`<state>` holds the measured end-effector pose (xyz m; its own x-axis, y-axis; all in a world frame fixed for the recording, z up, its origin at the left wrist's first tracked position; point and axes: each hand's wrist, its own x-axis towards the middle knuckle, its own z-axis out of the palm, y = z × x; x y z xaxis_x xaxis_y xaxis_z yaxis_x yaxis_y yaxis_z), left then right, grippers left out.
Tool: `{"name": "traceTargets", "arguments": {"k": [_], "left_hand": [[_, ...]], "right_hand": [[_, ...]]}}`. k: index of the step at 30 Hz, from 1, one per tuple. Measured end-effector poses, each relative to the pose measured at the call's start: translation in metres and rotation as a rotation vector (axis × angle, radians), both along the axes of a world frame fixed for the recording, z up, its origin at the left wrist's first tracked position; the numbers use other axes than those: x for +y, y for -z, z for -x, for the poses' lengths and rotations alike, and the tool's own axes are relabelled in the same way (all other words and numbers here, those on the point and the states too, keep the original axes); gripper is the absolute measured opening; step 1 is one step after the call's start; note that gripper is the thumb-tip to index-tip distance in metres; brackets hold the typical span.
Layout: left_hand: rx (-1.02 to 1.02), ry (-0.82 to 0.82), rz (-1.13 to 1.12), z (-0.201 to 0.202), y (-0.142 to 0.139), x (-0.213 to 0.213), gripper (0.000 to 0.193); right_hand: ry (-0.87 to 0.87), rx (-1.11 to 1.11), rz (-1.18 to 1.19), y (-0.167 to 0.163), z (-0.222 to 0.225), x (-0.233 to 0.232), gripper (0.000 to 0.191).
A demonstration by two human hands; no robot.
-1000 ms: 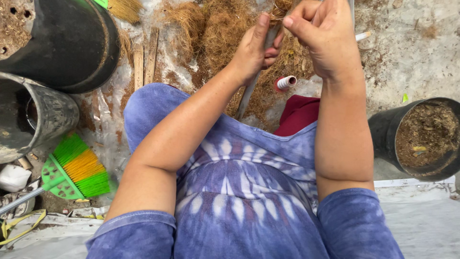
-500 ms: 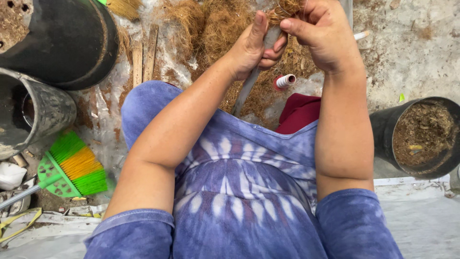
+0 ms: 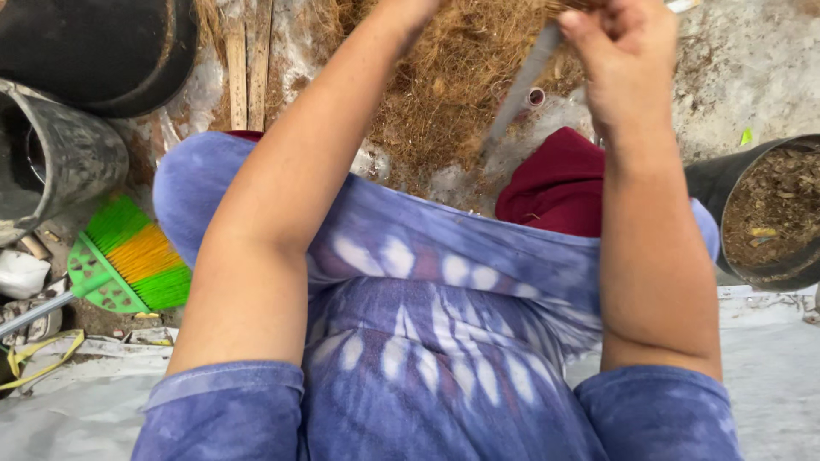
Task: The person sits on a plastic sheet and repeatedly gathers loose coconut coir into bundles, then wraps and ties them with white string. The person handles the coir and string by hand, forming compact bundles and securing them with knots.
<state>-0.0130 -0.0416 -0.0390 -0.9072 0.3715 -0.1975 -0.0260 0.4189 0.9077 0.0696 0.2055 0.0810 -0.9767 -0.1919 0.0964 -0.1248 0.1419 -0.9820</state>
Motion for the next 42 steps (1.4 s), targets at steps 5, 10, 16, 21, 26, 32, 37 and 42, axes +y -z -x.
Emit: {"name": "traceTargets", "arguments": {"k": [5,10,16,21,26,32,37,42], "left_hand": [[-0.045,0.036,0.485,0.005,0.01,-0.022,0.06],[0.123,0.187,0.75,-0.005,0.041,-0.015,0.043],[0.244,0.072,0.68,-0.084,0.108,0.01,0.023],[0.036,-0.407,0.766,-0.072,0.134,0.013,0.034],[-0.466,-0.608,0.652,-0.064,0.145,-0.031,0.083],[-0.512,-0.372,0.488,-0.07,0.167,-0.031,0.058],[-0.232,-0.338,0.442,-0.064,0.178,-0.033,0.039],[-0.558,0.096,0.432,-0.078,0.172,-0.048,0.049]], "right_hand": [[0.052,0.004,0.05,0.007,-0.024,0.028,0.014],[0.076,-0.018,0.081,0.02,-0.049,0.037,0.009],[0.134,-0.044,0.098,0.019,-0.063,0.038,0.017],[0.197,-0.054,-0.145,0.004,-0.077,0.042,0.01],[0.228,-0.129,-0.196,-0.002,-0.088,0.042,0.011],[0.248,-0.241,-0.128,-0.004,-0.098,0.042,0.019],[0.215,-0.291,-0.185,-0.004,-0.097,0.043,0.021],[0.19,-0.288,-0.182,-0.006,-0.091,0.045,0.024]]}}
